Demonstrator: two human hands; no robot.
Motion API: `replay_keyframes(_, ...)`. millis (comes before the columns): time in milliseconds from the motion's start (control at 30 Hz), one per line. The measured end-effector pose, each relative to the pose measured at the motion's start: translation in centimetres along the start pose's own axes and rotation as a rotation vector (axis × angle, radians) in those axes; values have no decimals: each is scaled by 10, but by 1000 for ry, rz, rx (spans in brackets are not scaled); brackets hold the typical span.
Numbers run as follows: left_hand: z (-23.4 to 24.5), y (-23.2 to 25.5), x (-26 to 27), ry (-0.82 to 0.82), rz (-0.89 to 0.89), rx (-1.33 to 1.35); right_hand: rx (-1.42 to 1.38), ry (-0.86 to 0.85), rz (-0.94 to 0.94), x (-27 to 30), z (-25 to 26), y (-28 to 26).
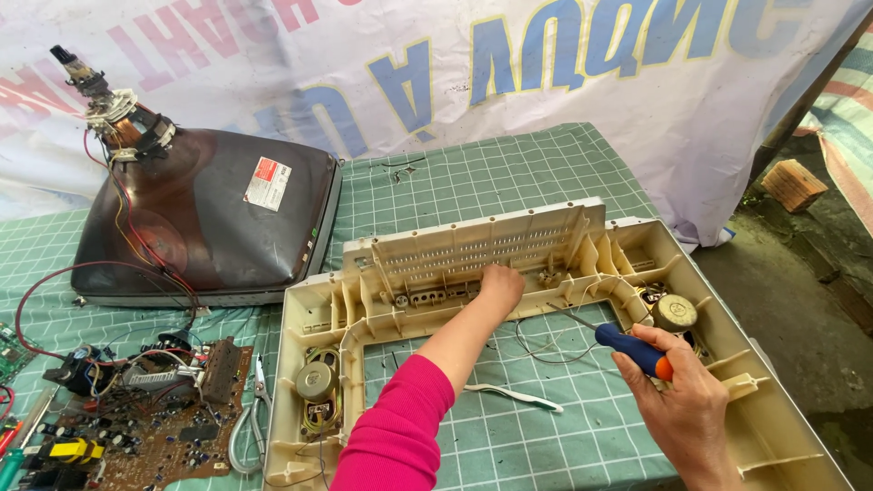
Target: The person uses a screwdriver to remove screws from a beige plastic casing, then detaches a small metal component. They proceed to clean the component using a toothbrush, scrubbing its surface thoroughly.
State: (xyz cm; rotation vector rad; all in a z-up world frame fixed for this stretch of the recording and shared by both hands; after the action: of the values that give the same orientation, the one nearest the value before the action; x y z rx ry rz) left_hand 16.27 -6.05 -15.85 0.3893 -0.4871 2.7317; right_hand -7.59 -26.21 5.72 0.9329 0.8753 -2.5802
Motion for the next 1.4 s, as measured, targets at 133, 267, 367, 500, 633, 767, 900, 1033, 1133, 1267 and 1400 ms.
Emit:
replay_keyframes(133,-14,7,-11,-49,-6,-177,10,6,19,1,0,1)
replay_keyframes(267,-11,-11,0,-172,75,24,12,1,-3,1,1,1)
replay_keyframes(367,1,-20,13,-180,46,164,0,9,40,0,1,-1)
replay_keyframes(500,7,-25,21,-201,19,233,23,-4,23,2,-3,5)
replay_keyframes(633,13,-28,30,-181,35,283,4,-33,17,-2,1,-3)
replay_keyframes(767,2,-30,19,-74,11,235,-24,-16,38,-1,1,-1)
replay_keyframes(900,36,-40,43,-125,-7,136,-1,-10,29,1,3,-1)
replay_keyframes(1033,37,-36,40,-189,11,224,-2,-5,40,1,3,-2)
replay_keyframes(1133,26,-27,23,-109,27,244,19,-29,14,2,1,3)
replay_keyframes(1267,22,-18,19,-82,-20,112,18,-23,27,2,0,3)
replay_keyframes(1400,21,-16,24,-51,-54,25,18,-25,14,5,-3,5)
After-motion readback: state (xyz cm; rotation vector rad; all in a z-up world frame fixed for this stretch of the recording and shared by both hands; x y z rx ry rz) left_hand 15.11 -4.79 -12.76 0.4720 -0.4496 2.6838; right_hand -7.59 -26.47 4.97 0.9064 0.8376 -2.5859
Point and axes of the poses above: each hand's wrist, its own x-axis away from the middle knuckle, its own z-axis out of the back of the hand, y = z × x, the point moved 7 cm from there along -x, towards the middle knuckle
